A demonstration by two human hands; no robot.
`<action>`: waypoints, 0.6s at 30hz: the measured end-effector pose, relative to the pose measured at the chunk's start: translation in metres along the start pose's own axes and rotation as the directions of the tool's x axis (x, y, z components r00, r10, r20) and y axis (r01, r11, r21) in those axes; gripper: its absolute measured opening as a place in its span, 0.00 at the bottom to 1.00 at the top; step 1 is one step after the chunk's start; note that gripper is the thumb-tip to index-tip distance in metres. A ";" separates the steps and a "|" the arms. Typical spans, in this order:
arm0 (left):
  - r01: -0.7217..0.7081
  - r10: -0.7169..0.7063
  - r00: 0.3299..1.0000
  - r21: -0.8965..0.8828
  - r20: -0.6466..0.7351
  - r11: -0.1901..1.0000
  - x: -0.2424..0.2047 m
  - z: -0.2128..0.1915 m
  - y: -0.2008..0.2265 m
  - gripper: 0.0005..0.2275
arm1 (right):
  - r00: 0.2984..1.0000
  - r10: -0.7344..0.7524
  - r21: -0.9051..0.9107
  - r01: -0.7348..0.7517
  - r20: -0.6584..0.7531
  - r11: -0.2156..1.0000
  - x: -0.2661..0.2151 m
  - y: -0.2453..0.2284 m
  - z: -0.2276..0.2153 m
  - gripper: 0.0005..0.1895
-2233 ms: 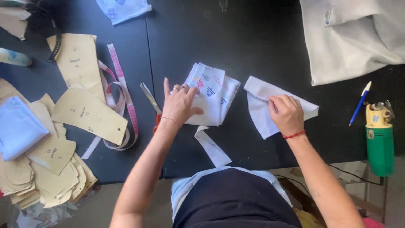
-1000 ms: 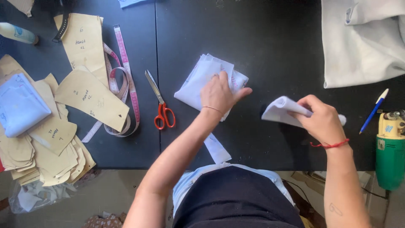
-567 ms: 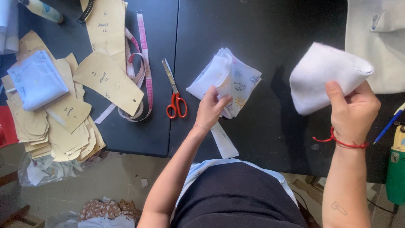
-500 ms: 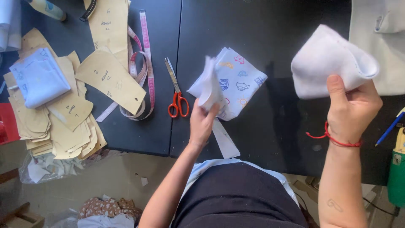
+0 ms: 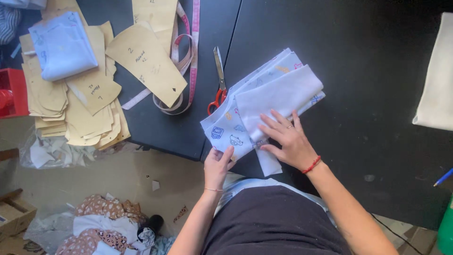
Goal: The person places a paper pattern on a white fabric, traces the outline with a pen, and then uses a rotary cutter to cut the fabric. They then use scissors to trim the edges of a stack of cut fabric pieces and fold them.
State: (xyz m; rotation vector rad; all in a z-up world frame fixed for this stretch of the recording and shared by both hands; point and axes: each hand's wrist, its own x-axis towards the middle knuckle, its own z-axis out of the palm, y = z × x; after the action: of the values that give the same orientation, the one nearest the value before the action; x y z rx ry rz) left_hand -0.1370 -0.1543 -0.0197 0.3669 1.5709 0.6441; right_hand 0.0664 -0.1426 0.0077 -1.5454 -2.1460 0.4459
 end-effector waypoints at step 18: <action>-0.548 0.647 0.763 0.516 -0.016 0.659 -0.019 0.006 0.028 0.05 | 0.762 0.508 0.185 -0.610 0.401 0.770 -0.038 -0.019 0.002 0.09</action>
State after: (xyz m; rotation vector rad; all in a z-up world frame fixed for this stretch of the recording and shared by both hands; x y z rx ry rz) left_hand -0.1332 -0.1423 0.0129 1.2908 1.8014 0.8000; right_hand 0.0600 -0.1847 0.0089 -2.0256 -1.6525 1.2635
